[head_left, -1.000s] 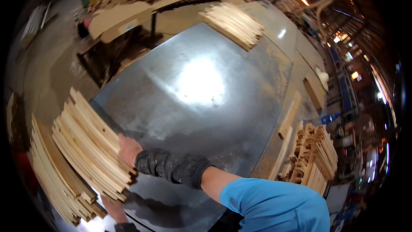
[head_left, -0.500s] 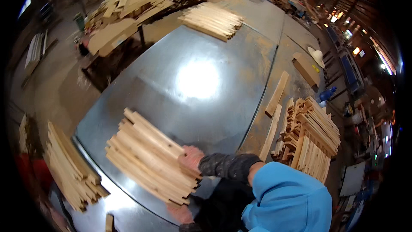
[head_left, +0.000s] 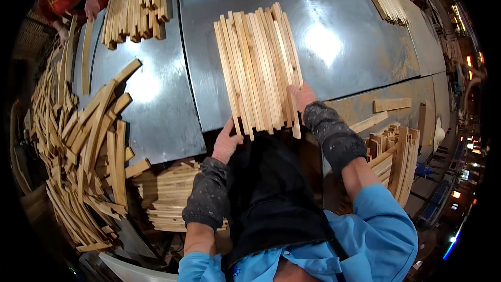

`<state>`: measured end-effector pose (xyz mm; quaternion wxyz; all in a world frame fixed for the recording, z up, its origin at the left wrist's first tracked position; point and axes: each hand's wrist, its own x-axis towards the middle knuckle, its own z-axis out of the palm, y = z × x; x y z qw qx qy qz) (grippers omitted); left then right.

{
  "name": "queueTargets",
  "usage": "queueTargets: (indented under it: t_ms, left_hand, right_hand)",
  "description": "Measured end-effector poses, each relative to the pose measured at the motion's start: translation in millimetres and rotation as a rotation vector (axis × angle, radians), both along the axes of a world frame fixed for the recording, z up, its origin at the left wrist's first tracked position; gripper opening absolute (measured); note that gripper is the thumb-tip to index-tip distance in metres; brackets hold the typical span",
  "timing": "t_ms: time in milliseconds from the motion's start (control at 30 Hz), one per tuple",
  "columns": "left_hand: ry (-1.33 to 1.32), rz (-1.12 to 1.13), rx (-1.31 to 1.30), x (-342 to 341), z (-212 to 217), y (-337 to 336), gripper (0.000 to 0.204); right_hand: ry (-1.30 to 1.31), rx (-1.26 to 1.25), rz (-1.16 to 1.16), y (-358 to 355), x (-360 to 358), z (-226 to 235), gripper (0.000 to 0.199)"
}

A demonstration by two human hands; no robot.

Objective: The person walks through a workshop and gathers stacks of wooden planks from a metal table. They carry the planks to a conveyor belt and place them onto the moving belt. The person then retrieves more planks from the floor and table, continuing to load them onto the conveyor.

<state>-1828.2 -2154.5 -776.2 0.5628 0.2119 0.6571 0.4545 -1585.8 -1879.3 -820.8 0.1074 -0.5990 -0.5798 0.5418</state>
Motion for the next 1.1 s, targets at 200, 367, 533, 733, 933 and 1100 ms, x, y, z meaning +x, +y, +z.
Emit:
queueTargets:
  t_ms: [200,367,533,733,933,1100]
  left_hand:
    - [-0.149,0.237,0.008,0.1,-51.7,-35.8,0.058]
    - [0.087,0.340,0.088,-13.1,-53.4,-29.8,0.042]
    - [0.778,0.002,-0.073,-45.5,-26.9,27.9,0.066]
    - [1.004,-0.322,-0.451,-46.0,-5.6,117.3,0.126]
    - [0.988,-0.452,-0.496,-52.5,4.2,139.0,0.132]
    - [1.012,-0.301,-0.449,-66.8,-20.9,137.2,0.118]
  right_hand:
    - [-0.288,-0.029,0.005,11.9,-4.4,-5.6,0.076]
    - [-0.267,-0.074,0.024,15.6,-2.2,-8.0,0.091]
    - [-0.502,-0.076,0.283,38.3,-9.4,6.5,0.097]
    - [-0.250,-0.069,0.222,59.1,-10.3,6.3,0.095]
    - [-0.066,0.068,0.061,79.3,-1.3,-11.6,0.084]
    - [-0.075,0.307,0.076,96.6,0.8,-15.6,0.083]
